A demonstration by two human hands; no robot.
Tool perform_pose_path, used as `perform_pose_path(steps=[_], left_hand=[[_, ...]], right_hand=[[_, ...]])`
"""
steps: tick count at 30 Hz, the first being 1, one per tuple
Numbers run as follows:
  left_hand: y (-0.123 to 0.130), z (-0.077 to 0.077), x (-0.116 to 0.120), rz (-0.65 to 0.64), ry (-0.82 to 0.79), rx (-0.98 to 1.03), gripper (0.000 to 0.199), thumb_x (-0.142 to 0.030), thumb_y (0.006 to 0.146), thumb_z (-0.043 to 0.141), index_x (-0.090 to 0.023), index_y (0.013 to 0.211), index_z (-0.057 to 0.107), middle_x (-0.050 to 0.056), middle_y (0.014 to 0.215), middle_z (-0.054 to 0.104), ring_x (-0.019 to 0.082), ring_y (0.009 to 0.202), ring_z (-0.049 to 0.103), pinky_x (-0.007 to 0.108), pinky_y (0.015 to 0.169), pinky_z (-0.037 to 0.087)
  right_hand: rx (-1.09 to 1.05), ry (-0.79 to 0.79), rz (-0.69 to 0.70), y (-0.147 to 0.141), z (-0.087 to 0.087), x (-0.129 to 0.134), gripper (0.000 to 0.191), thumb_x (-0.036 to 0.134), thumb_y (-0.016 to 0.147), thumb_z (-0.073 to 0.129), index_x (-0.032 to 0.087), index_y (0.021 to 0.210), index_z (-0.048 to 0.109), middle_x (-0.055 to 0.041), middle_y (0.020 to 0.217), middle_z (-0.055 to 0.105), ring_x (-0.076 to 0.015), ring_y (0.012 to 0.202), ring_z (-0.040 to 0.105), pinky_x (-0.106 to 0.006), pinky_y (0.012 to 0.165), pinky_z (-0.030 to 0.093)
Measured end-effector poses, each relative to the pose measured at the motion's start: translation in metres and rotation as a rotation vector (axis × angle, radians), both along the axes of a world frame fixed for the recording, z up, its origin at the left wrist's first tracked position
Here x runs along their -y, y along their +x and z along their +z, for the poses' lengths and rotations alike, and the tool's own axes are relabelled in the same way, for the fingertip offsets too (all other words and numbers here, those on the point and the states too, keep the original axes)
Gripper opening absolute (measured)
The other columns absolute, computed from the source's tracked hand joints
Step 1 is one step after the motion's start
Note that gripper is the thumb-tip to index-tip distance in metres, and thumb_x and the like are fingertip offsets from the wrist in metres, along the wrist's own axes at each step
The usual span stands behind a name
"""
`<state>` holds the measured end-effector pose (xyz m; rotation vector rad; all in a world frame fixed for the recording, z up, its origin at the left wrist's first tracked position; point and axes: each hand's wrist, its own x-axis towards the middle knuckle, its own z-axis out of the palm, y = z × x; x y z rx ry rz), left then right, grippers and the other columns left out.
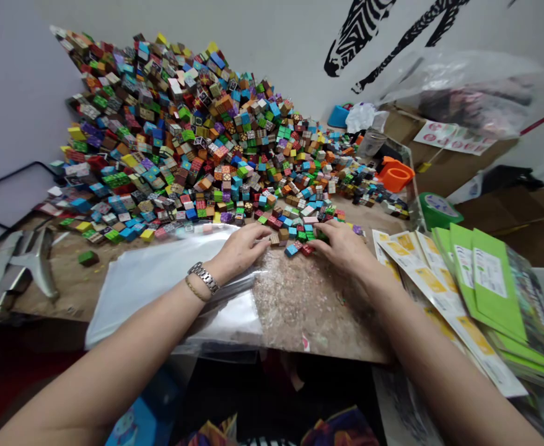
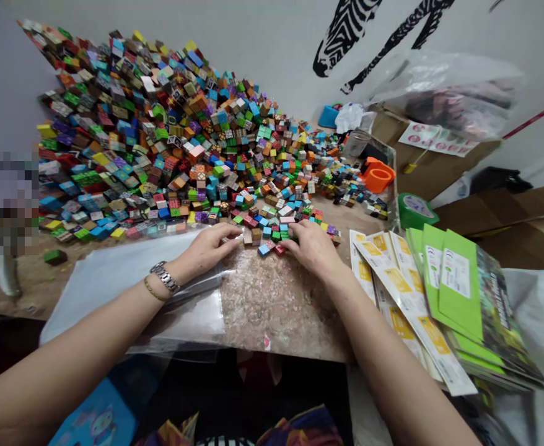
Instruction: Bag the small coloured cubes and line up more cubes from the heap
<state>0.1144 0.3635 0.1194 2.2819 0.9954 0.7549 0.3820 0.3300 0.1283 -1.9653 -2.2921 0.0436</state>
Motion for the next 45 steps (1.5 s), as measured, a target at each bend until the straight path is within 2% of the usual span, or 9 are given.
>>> perform_pose_path(steps=[5,8,12,17,22,28,36,41,45], left_hand=[[0.001,-0.002,-0.001,-0.006,0.026,-0.025,0.015,-0.022,0.093,0.053,-0.019,0.101,0.066,0.005,0.1,0.069,0.02,0.094,0.063,0.036,0.085,0.05],[0.001,-0.003,-0.002,-0.005,0.025,-0.022,0.015,-0.022,0.093,0.054,-0.019,0.102,0.066,0.005,0.101,0.069,0.02,0.095,0.063,0.036,0.086,0.049],[0.001,-0.002,-0.001,-0.009,0.017,-0.036,0.015,-0.019,0.093,0.054,-0.019,0.102,0.066,0.005,0.1,0.068,0.02,0.094,0.063,0.036,0.085,0.049],[0.0,-0.001,0.001,-0.041,0.043,-0.031,0.013,-0.018,0.093,0.054,-0.019,0.1,0.066,0.004,0.096,0.067,0.018,0.09,0.061,0.034,0.082,0.048],[0.0,-0.004,0.001,-0.063,0.083,-0.041,0.014,-0.022,0.096,0.052,-0.019,0.1,0.065,0.004,0.093,0.065,0.017,0.086,0.059,0.034,0.079,0.048],[0.0,-0.005,0.002,-0.088,0.101,-0.045,0.014,-0.021,0.096,0.052,-0.019,0.102,0.065,0.004,0.094,0.065,0.018,0.087,0.059,0.034,0.08,0.047],[0.001,0.004,0.009,-0.292,0.146,-0.059,0.018,-0.027,0.097,0.053,-0.019,0.109,0.064,0.007,0.105,0.067,0.019,0.097,0.061,0.034,0.084,0.048],[0.0,0.007,0.012,-0.403,0.188,-0.135,0.027,-0.039,0.099,0.051,-0.018,0.109,0.065,0.009,0.106,0.066,0.022,0.101,0.059,0.036,0.088,0.047],[0.0,0.009,0.016,-0.432,0.239,-0.182,0.033,-0.046,0.096,0.055,-0.018,0.11,0.066,0.012,0.113,0.065,0.025,0.106,0.057,0.039,0.092,0.046]], right_hand=[[0.101,-0.105,-0.185,-0.026,0.014,-0.003,0.047,0.053,0.098,0.047,0.015,0.115,0.07,-0.015,0.116,0.063,-0.0276,0.106,0.062,-0.035,0.084,0.048],[0.163,-0.184,-0.23,-0.033,0.021,-0.006,0.04,0.044,0.098,0.05,0.017,0.12,0.067,-0.0149,0.122,0.059,-0.0274,0.106,0.063,-0.034,0.081,0.049],[0.204,-0.241,-0.175,-0.032,0.024,-0.005,0.034,0.028,0.097,0.046,0.016,0.123,0.065,-0.0146,0.122,0.059,-0.025,0.105,0.064,-0.032,0.083,0.049],[0.216,-0.156,-0.132,-0.034,0.02,0.007,0.035,0.025,0.096,0.044,0.018,0.123,0.065,-0.0143,0.123,0.062,-0.028,0.106,0.064,-0.035,0.077,0.051],[0.051,-0.037,-0.071,-0.024,0.009,0.013,0.033,0.026,0.093,0.05,0.02,0.121,0.068,-0.0126,0.126,0.065,-0.0285,0.109,0.064,-0.035,0.082,0.052],[-0.158,0.108,0.044,-0.005,0.008,0.032,0.027,0.027,0.092,0.054,0.021,0.113,0.07,-0.0087,0.105,0.071,-0.0248,0.097,0.065,-0.036,0.085,0.05],[-0.136,-0.023,0.264,-0.039,0.005,0.064,0.03,0.018,0.093,0.054,0.02,0.119,0.068,-0.0116,0.122,0.067,-0.0264,0.108,0.064,-0.039,0.093,0.051],[-0.19,0.046,0.236,-0.055,-0.01,0.069,0.029,0.02,0.095,0.052,0.018,0.119,0.067,-0.0137,0.114,0.069,-0.0289,0.108,0.062,-0.045,0.095,0.05],[-0.344,0.089,0.199,-0.048,-0.017,0.075,0.039,0.021,0.093,0.056,0.02,0.132,0.058,-0.0134,0.125,0.065,-0.0285,0.117,0.06,-0.047,0.101,0.05]])
